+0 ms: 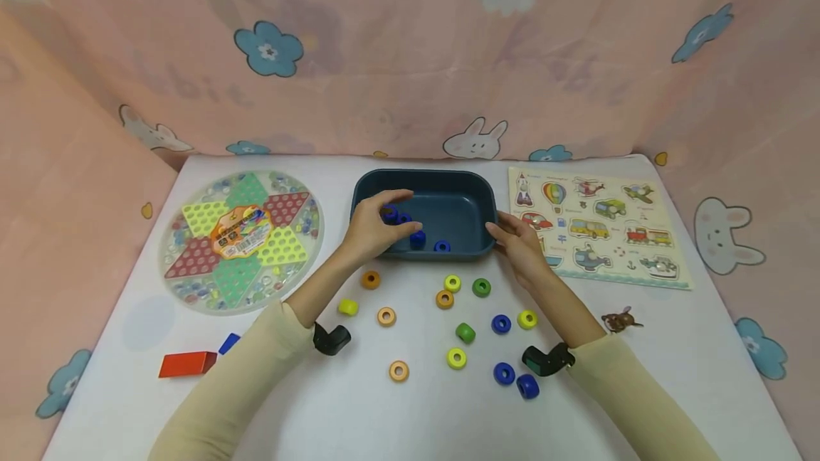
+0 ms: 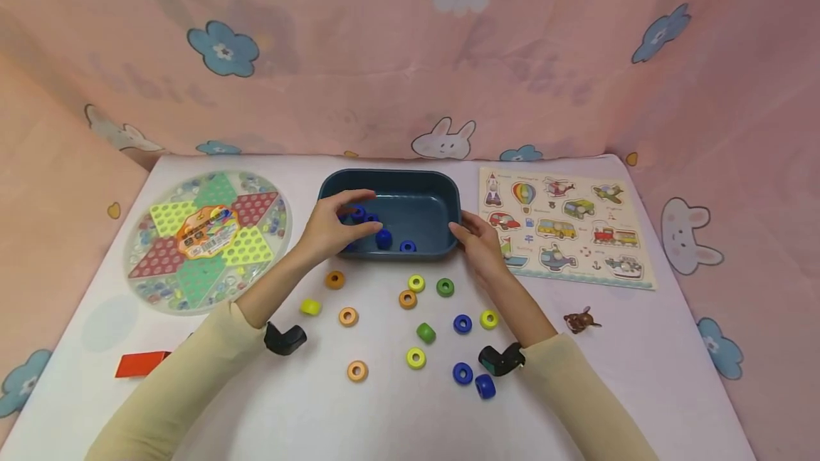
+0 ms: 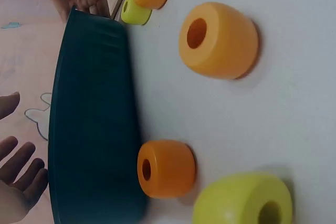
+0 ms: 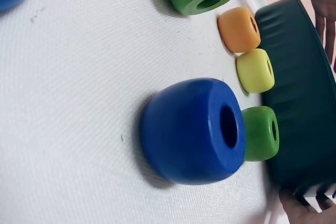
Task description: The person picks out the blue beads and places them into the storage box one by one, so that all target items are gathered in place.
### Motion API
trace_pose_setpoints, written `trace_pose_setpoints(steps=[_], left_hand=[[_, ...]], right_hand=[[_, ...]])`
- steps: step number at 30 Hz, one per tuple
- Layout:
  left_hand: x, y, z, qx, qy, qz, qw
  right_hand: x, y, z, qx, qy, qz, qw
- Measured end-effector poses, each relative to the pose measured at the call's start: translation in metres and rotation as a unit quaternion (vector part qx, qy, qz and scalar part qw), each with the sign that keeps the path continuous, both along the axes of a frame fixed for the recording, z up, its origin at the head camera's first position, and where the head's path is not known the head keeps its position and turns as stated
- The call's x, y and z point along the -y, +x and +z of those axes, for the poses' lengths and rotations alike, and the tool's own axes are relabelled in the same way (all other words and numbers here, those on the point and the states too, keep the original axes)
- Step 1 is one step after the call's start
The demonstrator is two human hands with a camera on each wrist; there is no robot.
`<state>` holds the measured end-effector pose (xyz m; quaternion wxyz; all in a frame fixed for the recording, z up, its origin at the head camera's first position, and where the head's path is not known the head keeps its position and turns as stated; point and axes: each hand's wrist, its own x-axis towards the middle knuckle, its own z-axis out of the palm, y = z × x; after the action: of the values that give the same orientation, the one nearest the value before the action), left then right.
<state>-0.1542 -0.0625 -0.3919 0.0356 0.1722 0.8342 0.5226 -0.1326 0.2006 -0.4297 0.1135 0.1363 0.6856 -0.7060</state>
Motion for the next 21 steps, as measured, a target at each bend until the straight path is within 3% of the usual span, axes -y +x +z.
trace_pose_setpoints(steps=[4, 7, 9, 11, 15, 18, 21], left_hand=[[0.011, 0.001, -0.003, -0.018, -0.003, 0.024, 0.9996], [0.024, 0.001, -0.005, -0.014, -0.017, 0.059, 0.998], [0.035, 0.0, -0.008, 0.024, -0.016, 0.093, 0.9952], [0.045, -0.001, -0.012, 0.085, 0.006, 0.118, 0.9893], [0.058, -0.002, -0.025, 0.204, 0.081, 0.134, 0.9664], [0.058, 0.0, -0.033, 0.232, 0.124, 0.132, 0.9556], [0.056, 0.003, -0.037, 0.229, 0.148, 0.136, 0.9524]], right_hand=[[0.001, 0.0, 0.0, 0.001, -0.003, 0.0, 1.0], [0.001, 0.0, 0.0, 0.001, -0.006, -0.001, 1.0], [0.002, 0.0, 0.0, 0.0, -0.007, 0.002, 1.0], [0.003, 0.0, 0.0, 0.001, -0.007, 0.004, 1.0], [0.0, -0.002, 0.002, 0.006, 0.004, 0.013, 1.0], [-0.004, -0.003, 0.006, 0.012, 0.012, 0.02, 1.0], [-0.011, 0.0, 0.01, 0.012, 0.016, 0.034, 0.999]])
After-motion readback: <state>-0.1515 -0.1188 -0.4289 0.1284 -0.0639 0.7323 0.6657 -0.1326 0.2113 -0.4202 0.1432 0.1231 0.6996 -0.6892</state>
